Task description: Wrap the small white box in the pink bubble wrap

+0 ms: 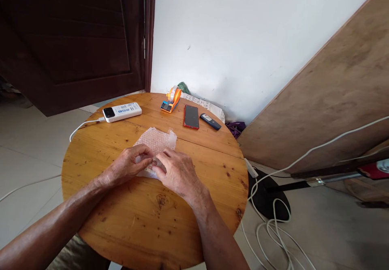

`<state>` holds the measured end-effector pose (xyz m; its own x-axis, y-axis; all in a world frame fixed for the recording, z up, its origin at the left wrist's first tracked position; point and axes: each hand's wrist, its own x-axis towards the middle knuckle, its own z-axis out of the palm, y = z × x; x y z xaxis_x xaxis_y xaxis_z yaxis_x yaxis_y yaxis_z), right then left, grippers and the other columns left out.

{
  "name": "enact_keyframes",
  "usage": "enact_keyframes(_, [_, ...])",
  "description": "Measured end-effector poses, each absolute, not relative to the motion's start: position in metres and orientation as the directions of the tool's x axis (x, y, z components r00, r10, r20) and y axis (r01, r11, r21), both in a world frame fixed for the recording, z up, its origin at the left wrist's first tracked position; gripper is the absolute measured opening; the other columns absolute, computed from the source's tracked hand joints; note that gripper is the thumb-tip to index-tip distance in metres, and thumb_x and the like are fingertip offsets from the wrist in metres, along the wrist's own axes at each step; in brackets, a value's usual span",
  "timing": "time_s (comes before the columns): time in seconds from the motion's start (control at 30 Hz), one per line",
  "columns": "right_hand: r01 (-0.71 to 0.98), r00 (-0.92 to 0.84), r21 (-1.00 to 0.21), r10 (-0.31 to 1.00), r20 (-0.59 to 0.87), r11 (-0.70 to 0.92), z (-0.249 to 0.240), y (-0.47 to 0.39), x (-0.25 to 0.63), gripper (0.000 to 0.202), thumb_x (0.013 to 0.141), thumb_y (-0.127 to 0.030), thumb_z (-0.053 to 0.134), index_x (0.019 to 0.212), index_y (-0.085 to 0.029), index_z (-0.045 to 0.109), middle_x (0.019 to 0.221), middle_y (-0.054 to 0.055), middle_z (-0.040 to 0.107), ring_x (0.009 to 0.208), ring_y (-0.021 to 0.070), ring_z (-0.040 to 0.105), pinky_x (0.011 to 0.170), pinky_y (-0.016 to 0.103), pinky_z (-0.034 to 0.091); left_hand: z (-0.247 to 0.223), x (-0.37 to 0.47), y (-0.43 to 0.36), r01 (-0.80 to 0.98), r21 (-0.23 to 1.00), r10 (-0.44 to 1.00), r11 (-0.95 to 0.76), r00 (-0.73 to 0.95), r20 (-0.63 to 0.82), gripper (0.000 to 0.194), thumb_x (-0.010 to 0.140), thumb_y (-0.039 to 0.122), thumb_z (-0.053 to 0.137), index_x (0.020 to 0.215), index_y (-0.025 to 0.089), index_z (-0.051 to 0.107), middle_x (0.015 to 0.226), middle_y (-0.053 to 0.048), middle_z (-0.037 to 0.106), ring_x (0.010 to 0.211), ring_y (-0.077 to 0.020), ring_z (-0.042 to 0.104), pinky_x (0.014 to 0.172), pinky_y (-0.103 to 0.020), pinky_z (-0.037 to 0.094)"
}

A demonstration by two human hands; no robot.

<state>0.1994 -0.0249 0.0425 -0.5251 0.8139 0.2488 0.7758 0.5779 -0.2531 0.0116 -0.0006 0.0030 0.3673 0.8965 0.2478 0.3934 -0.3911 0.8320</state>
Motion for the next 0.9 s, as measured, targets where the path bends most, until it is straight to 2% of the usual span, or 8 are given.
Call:
enact_keyframes(0.1, [0.791,-0.503,-0.261,0.831,0.239,0.553,0.0437,-0.0236,0.2,0.01,0.087,-0.031,0.066,0.087,-0.021,0.066,0.089,0.006,0.069,0.079,0.02,0.063,0.07,0.031,0.043,0.0026,0.0123,-0.0005,0.398,0.833,0.901,-0.385,0.358,0.245,0.009,0.082,0.016,0.057,0.083,0.018,0.066,0.08,0.001,0.067,0.072,-0.0122,0.058,0.066,-0.022,0.043])
enact_keyframes(0.27, [0.784,-0.543,-0.221,0.813,0.209,0.58,0.0446,-0.0233,0.2014,0.017,0.087,-0.035,0.065,0.092,-0.019,0.067,0.093,0.008,0.069,0.089,0.0239,0.063,0.081,0.038,0.045,0.004,0.0122,-0.001,0.383,0.85,0.907,-0.361,0.356,0.225,0.009,0.082,0.017,0.057,0.085,0.018,0.066,0.082,0.001,0.069,0.075,-0.0124,0.059,0.068,-0.022,0.043])
enact_keyframes(0.43, [0.771,-0.545,-0.248,0.809,0.219,0.587,0.0442,-0.0238,0.1998,0.032,0.082,-0.034,0.071,0.11,-0.02,0.065,0.12,0.009,0.062,0.102,0.0241,0.06,0.09,0.038,0.046,0.0047,0.0113,-0.0013,0.39,0.848,0.908,-0.358,0.357,0.219,0.013,0.083,0.018,0.055,0.088,0.019,0.067,0.084,0.001,0.07,0.077,-0.0132,0.061,0.07,-0.022,0.044])
enact_keyframes(0.63, [0.789,-0.553,-0.215,0.818,0.159,0.575,0.0449,-0.0252,0.1981,0.023,0.082,-0.033,0.071,0.1,-0.019,0.067,0.101,0.007,0.067,0.092,0.0234,0.061,0.085,0.04,0.045,0.0031,0.0118,-0.001,0.396,0.846,0.909,-0.359,0.353,0.22,0.013,0.083,0.018,0.055,0.089,0.018,0.067,0.084,0.0,0.07,0.077,-0.0132,0.061,0.07,-0.023,0.045])
enact_keyframes(0.9, [0.771,-0.581,-0.198,0.796,0.169,0.605,0.0423,-0.0237,0.1993,0.026,0.082,-0.035,0.071,0.1,-0.019,0.065,0.101,0.008,0.069,0.095,0.0247,0.061,0.088,0.039,0.043,0.0034,0.0113,-0.0013,0.397,0.84,0.905,-0.37,0.356,0.231,0.013,0.084,0.02,0.055,0.089,0.019,0.067,0.084,0.0,0.07,0.075,-0.0128,0.06,0.067,-0.022,0.044])
